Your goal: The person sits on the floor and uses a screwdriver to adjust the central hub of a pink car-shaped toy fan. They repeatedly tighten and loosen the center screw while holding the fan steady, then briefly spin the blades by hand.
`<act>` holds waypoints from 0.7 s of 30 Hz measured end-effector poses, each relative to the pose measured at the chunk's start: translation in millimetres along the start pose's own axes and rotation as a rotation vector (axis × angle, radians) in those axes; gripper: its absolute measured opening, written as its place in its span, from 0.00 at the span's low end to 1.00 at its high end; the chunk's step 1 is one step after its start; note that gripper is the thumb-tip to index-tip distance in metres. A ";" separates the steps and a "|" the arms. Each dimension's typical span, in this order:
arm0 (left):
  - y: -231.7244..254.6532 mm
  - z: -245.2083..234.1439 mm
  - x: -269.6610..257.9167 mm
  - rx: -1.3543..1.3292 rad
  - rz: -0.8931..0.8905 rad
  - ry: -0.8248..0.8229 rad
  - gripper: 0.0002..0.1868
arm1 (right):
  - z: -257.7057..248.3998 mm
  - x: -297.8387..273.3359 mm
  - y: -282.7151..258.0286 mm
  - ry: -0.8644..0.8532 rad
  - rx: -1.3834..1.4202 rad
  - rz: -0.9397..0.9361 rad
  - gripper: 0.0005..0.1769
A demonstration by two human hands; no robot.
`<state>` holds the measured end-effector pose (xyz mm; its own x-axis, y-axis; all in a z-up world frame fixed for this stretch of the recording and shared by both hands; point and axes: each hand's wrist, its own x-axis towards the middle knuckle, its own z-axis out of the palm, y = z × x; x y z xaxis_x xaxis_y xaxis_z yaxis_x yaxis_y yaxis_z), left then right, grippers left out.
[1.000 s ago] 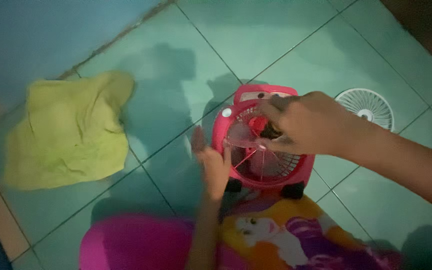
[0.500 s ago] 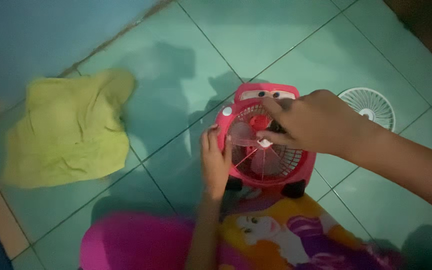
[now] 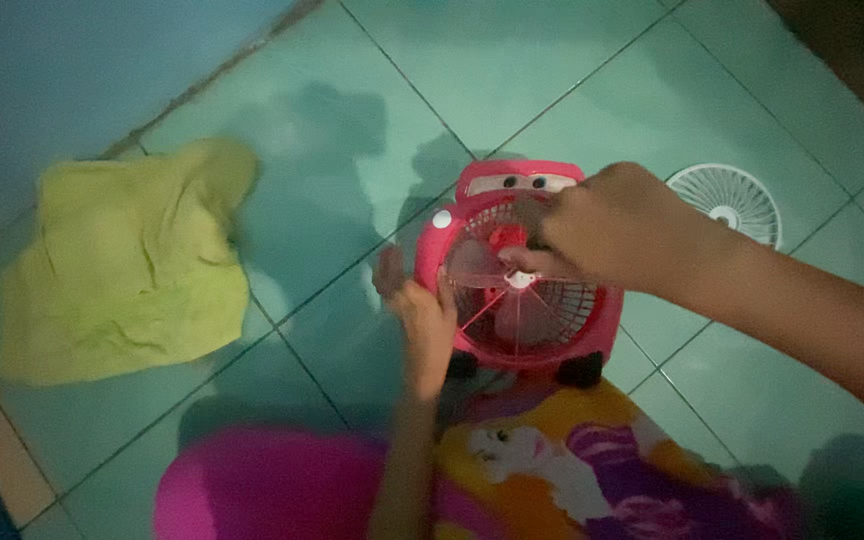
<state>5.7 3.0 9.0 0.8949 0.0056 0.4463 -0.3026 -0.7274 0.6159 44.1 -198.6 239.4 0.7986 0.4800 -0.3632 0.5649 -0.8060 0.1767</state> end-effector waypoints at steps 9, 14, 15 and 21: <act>10.5 -9.9 3.2 -0.292 -0.197 -0.200 0.24 | -7.8 -4.6 -3.9 0.388 0.088 -0.162 0.40; 10.9 -5.0 0.4 -0.289 -0.229 -0.158 0.28 | -14.4 -2.5 -9.0 -0.076 -0.123 0.068 0.35; 11.1 -3.0 0.1 -0.285 -0.202 -0.110 0.29 | -13.4 -2.6 -9.7 -0.028 -0.120 0.049 0.33; 9.1 -4.2 -0.2 -0.026 -0.024 0.010 0.31 | 2.6 -10.8 -11.2 0.486 0.155 -0.204 0.35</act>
<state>1.4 -0.8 17.3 0.8986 0.0299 0.4377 -0.2895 -0.7092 0.6428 28.6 -195.7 238.9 0.7012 0.7067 0.0947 0.7101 -0.7041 -0.0031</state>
